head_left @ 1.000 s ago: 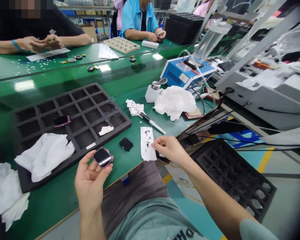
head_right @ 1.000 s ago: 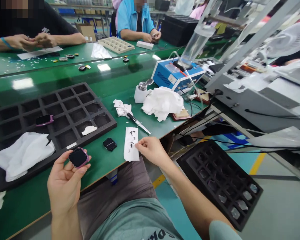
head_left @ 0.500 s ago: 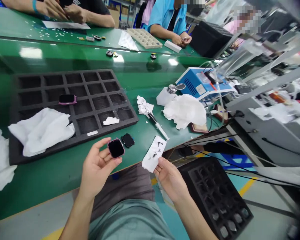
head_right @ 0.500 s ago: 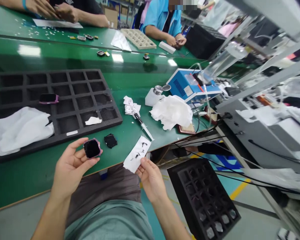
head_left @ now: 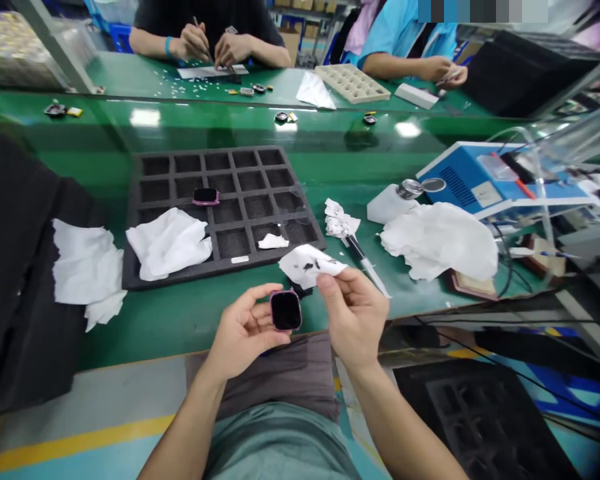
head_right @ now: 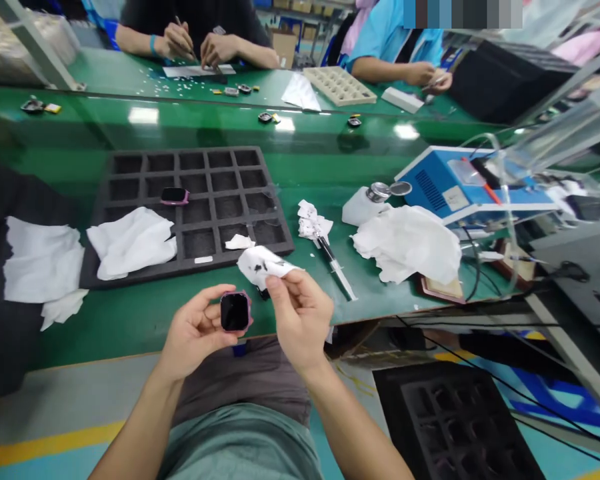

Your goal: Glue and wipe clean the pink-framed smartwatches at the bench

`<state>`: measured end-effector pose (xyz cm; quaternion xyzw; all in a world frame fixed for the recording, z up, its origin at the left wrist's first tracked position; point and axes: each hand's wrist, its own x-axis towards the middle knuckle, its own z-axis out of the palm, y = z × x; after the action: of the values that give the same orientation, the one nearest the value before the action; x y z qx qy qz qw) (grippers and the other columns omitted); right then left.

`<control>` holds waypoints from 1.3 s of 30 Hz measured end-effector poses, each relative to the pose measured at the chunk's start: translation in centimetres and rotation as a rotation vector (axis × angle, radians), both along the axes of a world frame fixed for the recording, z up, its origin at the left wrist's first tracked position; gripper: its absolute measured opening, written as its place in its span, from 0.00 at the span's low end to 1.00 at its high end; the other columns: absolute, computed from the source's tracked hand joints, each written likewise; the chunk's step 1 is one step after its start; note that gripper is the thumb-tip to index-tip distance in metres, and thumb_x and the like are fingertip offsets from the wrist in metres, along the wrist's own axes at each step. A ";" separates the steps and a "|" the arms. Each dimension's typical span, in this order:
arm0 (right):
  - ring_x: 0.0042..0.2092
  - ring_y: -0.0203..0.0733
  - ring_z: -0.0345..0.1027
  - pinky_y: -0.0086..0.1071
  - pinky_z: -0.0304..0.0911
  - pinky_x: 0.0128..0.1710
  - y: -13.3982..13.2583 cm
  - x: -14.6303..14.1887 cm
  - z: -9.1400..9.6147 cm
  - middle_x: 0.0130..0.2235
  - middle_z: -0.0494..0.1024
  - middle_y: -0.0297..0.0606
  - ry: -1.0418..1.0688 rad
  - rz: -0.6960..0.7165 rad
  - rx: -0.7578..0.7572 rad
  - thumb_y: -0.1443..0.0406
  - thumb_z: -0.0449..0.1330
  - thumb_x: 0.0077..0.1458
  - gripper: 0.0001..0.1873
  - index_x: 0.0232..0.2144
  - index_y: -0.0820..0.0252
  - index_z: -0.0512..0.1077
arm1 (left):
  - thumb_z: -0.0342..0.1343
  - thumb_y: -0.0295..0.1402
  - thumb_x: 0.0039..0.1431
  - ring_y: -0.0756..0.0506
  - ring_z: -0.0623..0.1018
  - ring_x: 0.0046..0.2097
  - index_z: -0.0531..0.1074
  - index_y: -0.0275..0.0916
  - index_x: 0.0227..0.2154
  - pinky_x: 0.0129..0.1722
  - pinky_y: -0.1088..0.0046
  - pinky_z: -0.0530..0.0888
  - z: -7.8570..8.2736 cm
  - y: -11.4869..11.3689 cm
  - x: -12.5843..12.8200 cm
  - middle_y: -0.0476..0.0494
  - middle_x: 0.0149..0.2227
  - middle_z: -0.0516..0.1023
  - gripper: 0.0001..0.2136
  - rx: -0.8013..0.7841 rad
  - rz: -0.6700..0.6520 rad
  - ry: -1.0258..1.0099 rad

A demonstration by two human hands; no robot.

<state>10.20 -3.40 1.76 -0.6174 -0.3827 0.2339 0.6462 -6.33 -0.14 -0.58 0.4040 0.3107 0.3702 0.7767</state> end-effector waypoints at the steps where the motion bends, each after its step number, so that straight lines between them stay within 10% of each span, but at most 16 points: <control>1: 0.30 0.40 0.75 0.32 0.72 0.30 0.2 -0.2 0.0 0.30 0.83 0.35 -0.014 0.051 -0.003 0.57 0.66 0.61 0.09 0.34 0.55 0.78 | 0.75 0.26 0.46 0.42 0.87 0.38 0.76 0.41 0.51 0.40 0.68 0.83 -0.1 0.0 0.0 0.41 0.39 0.87 0.27 -0.001 -0.005 -0.023; 18: 0.21 0.30 0.67 0.23 0.59 0.23 1.5 -3.7 -0.6 0.25 0.78 0.27 -0.679 0.348 0.127 0.69 0.60 0.64 0.03 0.36 0.57 0.73 | 0.79 0.25 0.39 0.42 0.87 0.40 0.74 0.36 0.51 0.42 0.71 0.82 -0.9 -0.2 -3.8 0.40 0.40 0.88 0.33 -0.115 0.211 -0.155; 39: 0.21 0.32 0.67 0.25 0.59 0.24 -0.7 -4.3 -2.1 0.23 0.76 0.28 -0.657 0.316 0.057 0.66 0.60 0.65 0.06 0.34 0.58 0.74 | 0.78 0.21 0.33 0.45 0.86 0.37 0.77 0.33 0.51 0.43 0.72 0.82 -0.1 -0.7 -3.3 0.42 0.38 0.88 0.35 -0.211 0.420 -0.089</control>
<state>5.91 -4.11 -0.36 -0.5747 -0.6669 0.1094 0.4615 -9.60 -0.80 -0.68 0.2305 0.3901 0.5066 0.7335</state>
